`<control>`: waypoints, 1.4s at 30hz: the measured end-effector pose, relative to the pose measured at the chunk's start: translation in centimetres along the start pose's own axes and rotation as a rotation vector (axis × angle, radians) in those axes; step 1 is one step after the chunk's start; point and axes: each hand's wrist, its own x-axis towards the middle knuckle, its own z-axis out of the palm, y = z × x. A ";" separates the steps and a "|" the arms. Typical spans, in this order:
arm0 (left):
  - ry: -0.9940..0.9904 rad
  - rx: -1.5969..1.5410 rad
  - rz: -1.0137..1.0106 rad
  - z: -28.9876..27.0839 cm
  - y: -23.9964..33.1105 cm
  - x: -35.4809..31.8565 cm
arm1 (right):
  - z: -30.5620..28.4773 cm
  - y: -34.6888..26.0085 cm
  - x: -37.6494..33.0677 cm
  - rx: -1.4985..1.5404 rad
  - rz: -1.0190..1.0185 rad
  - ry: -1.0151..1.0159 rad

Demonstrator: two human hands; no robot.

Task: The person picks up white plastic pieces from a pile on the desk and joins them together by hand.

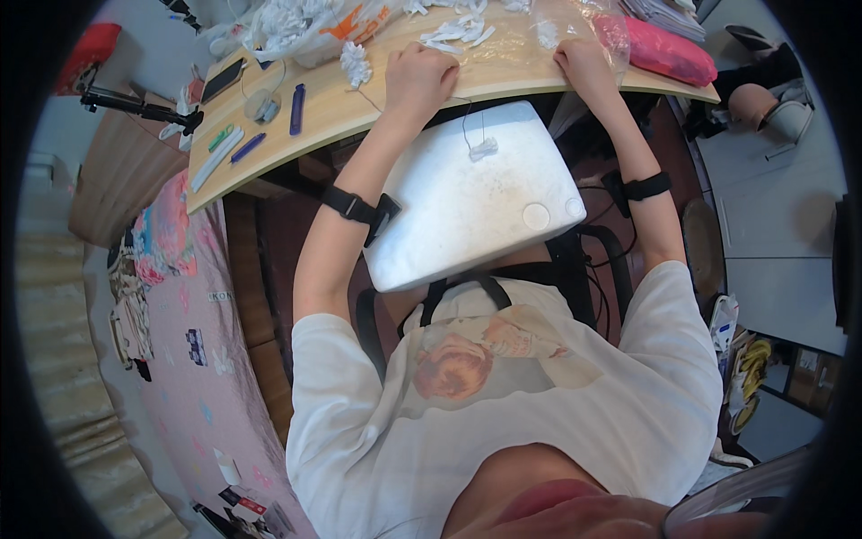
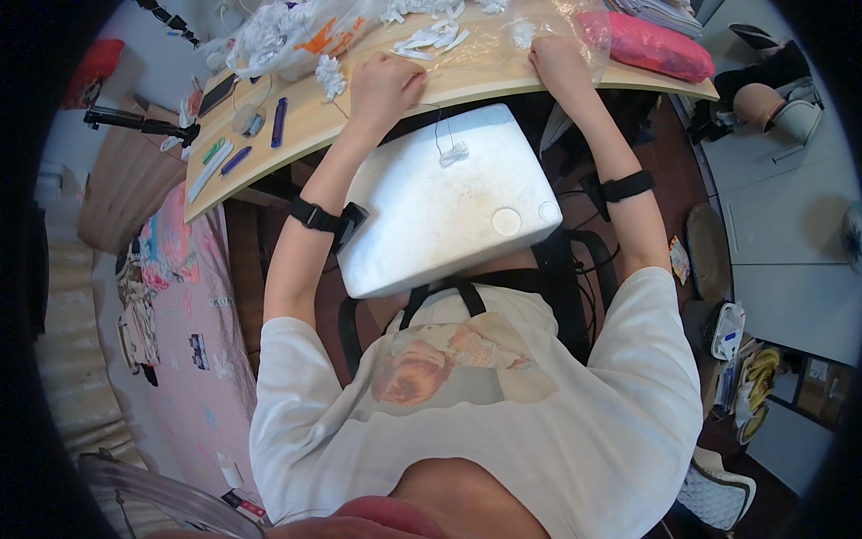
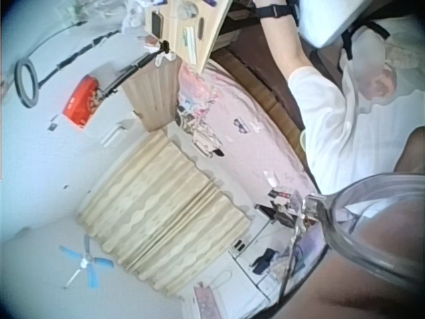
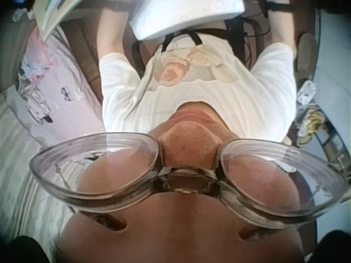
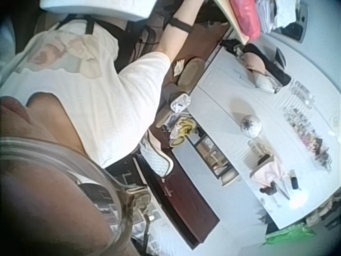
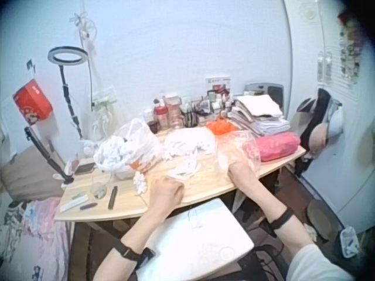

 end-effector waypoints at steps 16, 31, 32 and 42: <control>0.090 -0.478 -0.148 -10.2 0.1 8.2 | -9.3 -7.0 5.3 0.168 -0.054 -0.068; 0.058 -0.783 -0.422 -3.4 -1.5 4.4 | -5.9 -12.0 10.3 1.006 0.000 -0.055; 0.058 -0.784 -0.417 -3.4 -1.4 4.3 | -5.3 -12.1 10.1 1.004 0.000 -0.051; 0.172 -0.787 -0.518 -4.0 -1.1 3.5 | -3.2 -12.2 9.1 1.084 0.092 -0.112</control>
